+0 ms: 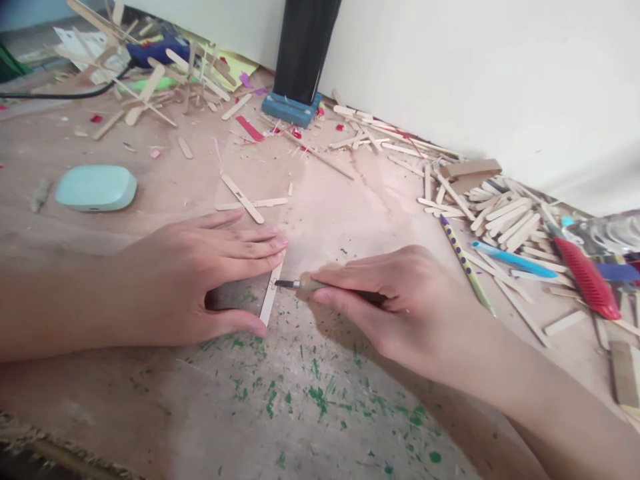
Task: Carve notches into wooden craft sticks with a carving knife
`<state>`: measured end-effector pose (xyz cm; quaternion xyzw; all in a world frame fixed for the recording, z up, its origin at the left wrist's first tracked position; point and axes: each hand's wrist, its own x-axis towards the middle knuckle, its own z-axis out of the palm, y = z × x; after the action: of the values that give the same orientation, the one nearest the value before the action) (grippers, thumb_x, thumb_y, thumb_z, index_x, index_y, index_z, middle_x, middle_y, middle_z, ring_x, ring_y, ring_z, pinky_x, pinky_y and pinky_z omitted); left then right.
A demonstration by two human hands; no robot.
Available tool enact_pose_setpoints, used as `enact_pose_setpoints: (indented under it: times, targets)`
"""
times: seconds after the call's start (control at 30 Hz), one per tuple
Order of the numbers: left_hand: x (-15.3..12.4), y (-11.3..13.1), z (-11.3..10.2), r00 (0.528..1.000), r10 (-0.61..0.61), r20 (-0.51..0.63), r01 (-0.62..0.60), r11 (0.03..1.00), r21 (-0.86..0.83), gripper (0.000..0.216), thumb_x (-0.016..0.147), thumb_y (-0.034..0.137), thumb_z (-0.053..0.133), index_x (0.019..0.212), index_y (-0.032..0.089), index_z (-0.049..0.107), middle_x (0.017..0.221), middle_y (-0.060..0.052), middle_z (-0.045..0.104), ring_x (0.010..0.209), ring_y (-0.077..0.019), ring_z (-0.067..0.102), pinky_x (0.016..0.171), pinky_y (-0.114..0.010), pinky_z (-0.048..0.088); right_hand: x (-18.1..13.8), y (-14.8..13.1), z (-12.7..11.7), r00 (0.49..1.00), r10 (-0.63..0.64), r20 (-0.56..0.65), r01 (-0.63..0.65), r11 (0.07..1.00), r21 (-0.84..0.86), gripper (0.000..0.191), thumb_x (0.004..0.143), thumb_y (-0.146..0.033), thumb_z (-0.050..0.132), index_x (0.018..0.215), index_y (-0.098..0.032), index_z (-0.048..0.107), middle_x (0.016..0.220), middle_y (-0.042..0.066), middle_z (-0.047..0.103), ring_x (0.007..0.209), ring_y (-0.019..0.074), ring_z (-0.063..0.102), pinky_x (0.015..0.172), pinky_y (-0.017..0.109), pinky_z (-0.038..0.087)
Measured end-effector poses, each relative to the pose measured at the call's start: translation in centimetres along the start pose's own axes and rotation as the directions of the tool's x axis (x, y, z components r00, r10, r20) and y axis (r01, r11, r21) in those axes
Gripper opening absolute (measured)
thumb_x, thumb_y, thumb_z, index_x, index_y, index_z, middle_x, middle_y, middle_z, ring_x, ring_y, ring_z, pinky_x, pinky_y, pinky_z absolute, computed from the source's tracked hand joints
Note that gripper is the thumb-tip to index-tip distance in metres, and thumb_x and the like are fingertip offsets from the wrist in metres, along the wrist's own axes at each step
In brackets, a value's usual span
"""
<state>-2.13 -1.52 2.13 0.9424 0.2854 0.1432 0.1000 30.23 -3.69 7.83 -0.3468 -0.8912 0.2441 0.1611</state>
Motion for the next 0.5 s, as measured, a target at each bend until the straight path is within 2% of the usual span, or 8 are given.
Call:
enact_pose_setpoints:
  times: [0.1, 0.2, 0.27, 0.4, 0.5]
  targets:
    - [-0.1, -0.1, 0.1, 1.000, 0.005, -0.014, -0.005, 1.000, 0.002, 0.079, 0.116, 0.079, 0.094, 0.163, 0.015, 0.091, 0.178, -0.017, 0.083, 0.171, -0.0408, 0.081, 0.159, -0.058, 0.053, -0.3, 0.3, 0.3, 1.000, -0.002, -0.017, 0.002, 1.000, -0.001, 0.027, 0.132, -0.030, 0.074, 0.140, -0.029, 0.100, 0.102, 0.003, 0.098, 0.066, 0.0156, 0.081, 0.060, 0.030, 0.062]
    - [-0.2, -0.1, 0.1, 1.000, -0.001, -0.016, 0.001, 1.000, -0.002, 0.082, 0.116, 0.081, 0.092, 0.167, 0.017, 0.089, 0.180, -0.016, 0.081, 0.172, -0.0409, 0.080, 0.160, -0.059, 0.052, -0.5, 0.8, 0.4, 0.997, -0.060, -0.051, 0.058, 0.998, -0.035, 0.027, 0.131, -0.030, 0.076, 0.147, -0.031, 0.098, 0.084, -0.001, 0.084, 0.059, 0.0130, 0.072, 0.052, 0.028, 0.051]
    - [-0.3, -0.1, 0.1, 1.000, -0.013, 0.005, 0.013, 1.000, -0.003, 0.083, 0.116, 0.083, 0.091, 0.168, 0.018, 0.089, 0.181, -0.015, 0.080, 0.173, -0.0405, 0.079, 0.161, -0.059, 0.050, -0.5, 1.0, 0.4, 0.992, -0.102, -0.072, 0.099, 0.994, -0.045, 0.028, 0.131, -0.029, 0.077, 0.150, -0.033, 0.097, 0.081, -0.003, 0.077, 0.057, 0.0122, 0.068, 0.050, 0.028, 0.047]
    - [-0.2, 0.0, 0.0, 0.999, -0.040, 0.036, 0.040, 0.999, -0.004, 0.085, 0.115, 0.082, 0.092, 0.172, 0.019, 0.087, 0.184, -0.014, 0.077, 0.175, -0.0400, 0.078, 0.163, -0.059, 0.047, -0.4, 1.3, 0.7, 0.993, -0.096, -0.070, 0.096, 0.995, -0.010, 0.030, 0.129, -0.024, 0.080, 0.151, -0.033, 0.098, 0.089, -0.001, 0.086, 0.058, 0.0131, 0.069, 0.050, 0.030, 0.049]
    - [-0.2, 0.0, -0.1, 0.998, -0.049, 0.042, 0.049, 0.999, -0.002, 0.085, 0.115, 0.082, 0.093, 0.173, 0.020, 0.087, 0.184, -0.014, 0.076, 0.176, -0.0395, 0.077, 0.163, -0.058, 0.046, -0.6, 1.6, 1.1, 0.991, -0.089, -0.101, 0.093, 0.995, 0.034, 0.029, 0.129, -0.028, 0.081, 0.152, -0.032, 0.098, 0.092, 0.001, 0.090, 0.056, 0.0130, 0.067, 0.050, 0.030, 0.049]
